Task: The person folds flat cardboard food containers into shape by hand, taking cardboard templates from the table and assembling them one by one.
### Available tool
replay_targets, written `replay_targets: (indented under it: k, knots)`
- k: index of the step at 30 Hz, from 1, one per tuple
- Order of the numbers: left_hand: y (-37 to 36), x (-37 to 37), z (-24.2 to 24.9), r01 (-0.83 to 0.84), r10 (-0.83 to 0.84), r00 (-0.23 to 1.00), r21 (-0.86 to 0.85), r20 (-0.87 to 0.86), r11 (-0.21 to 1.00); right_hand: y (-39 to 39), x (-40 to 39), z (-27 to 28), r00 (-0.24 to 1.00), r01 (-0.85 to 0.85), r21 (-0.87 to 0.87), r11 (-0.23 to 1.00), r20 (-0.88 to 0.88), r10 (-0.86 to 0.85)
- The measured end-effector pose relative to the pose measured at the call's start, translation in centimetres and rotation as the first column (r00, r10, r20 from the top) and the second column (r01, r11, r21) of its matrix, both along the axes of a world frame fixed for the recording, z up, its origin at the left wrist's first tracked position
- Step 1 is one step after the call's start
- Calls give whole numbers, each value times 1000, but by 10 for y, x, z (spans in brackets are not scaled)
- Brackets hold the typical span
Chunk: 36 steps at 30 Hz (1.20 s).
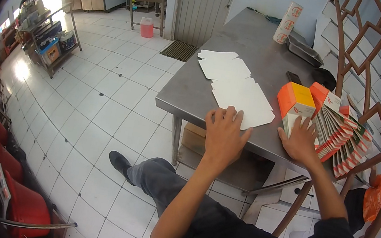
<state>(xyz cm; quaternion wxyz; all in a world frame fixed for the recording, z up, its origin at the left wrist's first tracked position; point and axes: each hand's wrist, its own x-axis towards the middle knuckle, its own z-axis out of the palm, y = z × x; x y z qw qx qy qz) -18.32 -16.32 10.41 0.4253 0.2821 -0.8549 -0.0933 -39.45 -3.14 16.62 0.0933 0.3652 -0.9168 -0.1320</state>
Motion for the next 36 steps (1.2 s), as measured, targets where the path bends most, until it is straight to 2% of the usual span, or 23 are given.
replay_targets:
  k: [5,8,9,12,13,16,17,20,22,25,26,28,29,31,32,34,36]
  knots:
    - [7,13,6,15,-18,997,39,74,999,7,-22,14,986,-94,-146,985,123,113]
    - [0,24,1,25,-24,1000,-47,20,999,3,-26,50,963,-110,-281,953,208,173]
    - [-3,27,-1,56,-55,998,-26,38,998,2,-25,56,974,-165,-327,931,97,207]
    - [-15,39,-2,132,-133,988,10,78,991,-1,-15,87,982,-154,-297,942,60,179]
    - [-17,43,0,146,-146,986,9,82,989,-1,-14,93,977,-142,-342,929,104,187]
    - [-19,52,13,180,-188,974,73,128,981,-3,-9,103,899,-415,-548,726,-126,419]
    - [-19,56,19,186,-200,969,106,148,977,-6,-2,103,816,-564,-575,593,-278,507]
    - [-18,62,38,183,-236,947,235,218,955,-7,48,94,711,-498,-696,518,15,703]
    - [-25,63,40,216,-278,937,275,211,937,-19,46,55,499,-628,-598,498,182,847]
    - [-23,63,47,244,-321,924,324,208,914,-33,43,16,405,-710,-453,538,362,839]
    - [-24,64,50,243,-325,922,338,210,909,-38,40,14,375,-714,-466,522,375,848]
    - [-22,62,45,204,-248,953,240,172,949,-45,31,15,311,-723,-484,493,409,858]
    - [-18,60,41,186,-217,964,193,152,963,-47,30,18,316,-676,-513,528,446,837]
    - [3,50,32,2,-5,997,-41,-76,999,-48,30,29,321,-571,-566,594,512,797]
    - [11,47,28,-111,80,975,-140,-208,984,-49,32,31,384,-491,-614,619,485,786]
    - [14,44,22,51,-71,988,-143,-135,988,-51,40,34,506,-322,-693,645,450,736]
    - [9,39,7,163,-167,985,-70,-45,984,-45,62,29,575,-259,-858,444,232,784]
